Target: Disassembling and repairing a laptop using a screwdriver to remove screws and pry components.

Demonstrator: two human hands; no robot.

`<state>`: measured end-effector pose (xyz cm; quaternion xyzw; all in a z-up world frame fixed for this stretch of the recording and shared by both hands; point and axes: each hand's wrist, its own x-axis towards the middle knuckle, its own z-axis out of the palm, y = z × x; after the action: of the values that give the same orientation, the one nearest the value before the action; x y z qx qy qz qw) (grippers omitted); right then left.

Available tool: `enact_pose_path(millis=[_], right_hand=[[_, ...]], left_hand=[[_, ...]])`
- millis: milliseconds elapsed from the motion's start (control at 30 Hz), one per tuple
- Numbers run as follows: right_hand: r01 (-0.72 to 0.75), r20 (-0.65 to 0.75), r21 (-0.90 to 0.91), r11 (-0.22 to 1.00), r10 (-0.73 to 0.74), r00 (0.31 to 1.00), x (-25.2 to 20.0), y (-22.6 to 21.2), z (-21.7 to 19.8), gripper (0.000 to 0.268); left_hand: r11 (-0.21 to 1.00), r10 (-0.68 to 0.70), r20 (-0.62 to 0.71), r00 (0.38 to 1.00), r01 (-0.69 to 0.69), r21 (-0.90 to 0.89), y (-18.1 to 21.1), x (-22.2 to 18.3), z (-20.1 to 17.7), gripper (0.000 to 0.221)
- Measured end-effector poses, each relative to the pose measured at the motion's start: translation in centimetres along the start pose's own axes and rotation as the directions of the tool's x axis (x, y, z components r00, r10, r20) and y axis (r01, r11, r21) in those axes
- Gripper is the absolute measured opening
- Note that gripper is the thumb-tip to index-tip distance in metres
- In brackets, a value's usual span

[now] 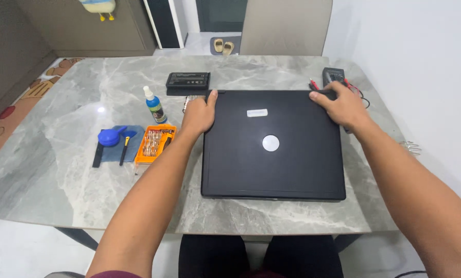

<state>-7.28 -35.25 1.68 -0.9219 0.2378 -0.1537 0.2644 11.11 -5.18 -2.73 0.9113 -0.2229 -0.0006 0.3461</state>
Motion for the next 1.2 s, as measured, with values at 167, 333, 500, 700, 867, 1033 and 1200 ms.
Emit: enact_pose_path(millis=[167,333,500,700,867,1033,1200], right_hand=[[-0.057,0.087,-0.048,0.997,0.061,0.994,2.0,2.6,2.7,0.058],[-0.112,0.157,-0.149,0.983,0.135,0.978,2.2,2.6,4.0,0.058],[-0.11,0.225,-0.22,0.969,0.16,0.961,3.8,4.6,6.6,0.065],[-0.108,0.297,-0.29,0.951,0.197,0.934,4.7,5.0,7.2,0.072],[-0.106,0.308,-0.32,0.942,0.21,0.928,4.4,5.5,6.7,0.072],[-0.079,0.309,-0.314,0.946,0.181,0.934,3.5,5.1,6.2,0.074],[-0.052,0.349,-0.347,0.936,0.181,0.919,2.7,3.6,5.4,0.075]], left_hand=[[0.982,-0.11,0.121,0.987,0.088,0.17,0.6,-1.2,-0.6,0.079],[0.949,-0.207,0.189,0.96,0.15,0.277,1.5,-2.1,-0.9,0.078],[0.933,-0.283,0.272,0.92,0.199,0.3,2.0,-3.1,-1.3,0.076],[0.928,-0.28,0.295,0.914,0.179,0.326,3.0,-3.5,-1.6,0.079],[0.914,-0.3,0.293,0.908,0.185,0.362,3.4,-3.4,-1.3,0.08],[0.9,-0.299,0.304,0.904,0.162,0.404,2.8,-3.0,-0.4,0.08],[0.899,-0.299,0.286,0.91,0.168,0.403,2.0,-2.8,0.2,0.082]])
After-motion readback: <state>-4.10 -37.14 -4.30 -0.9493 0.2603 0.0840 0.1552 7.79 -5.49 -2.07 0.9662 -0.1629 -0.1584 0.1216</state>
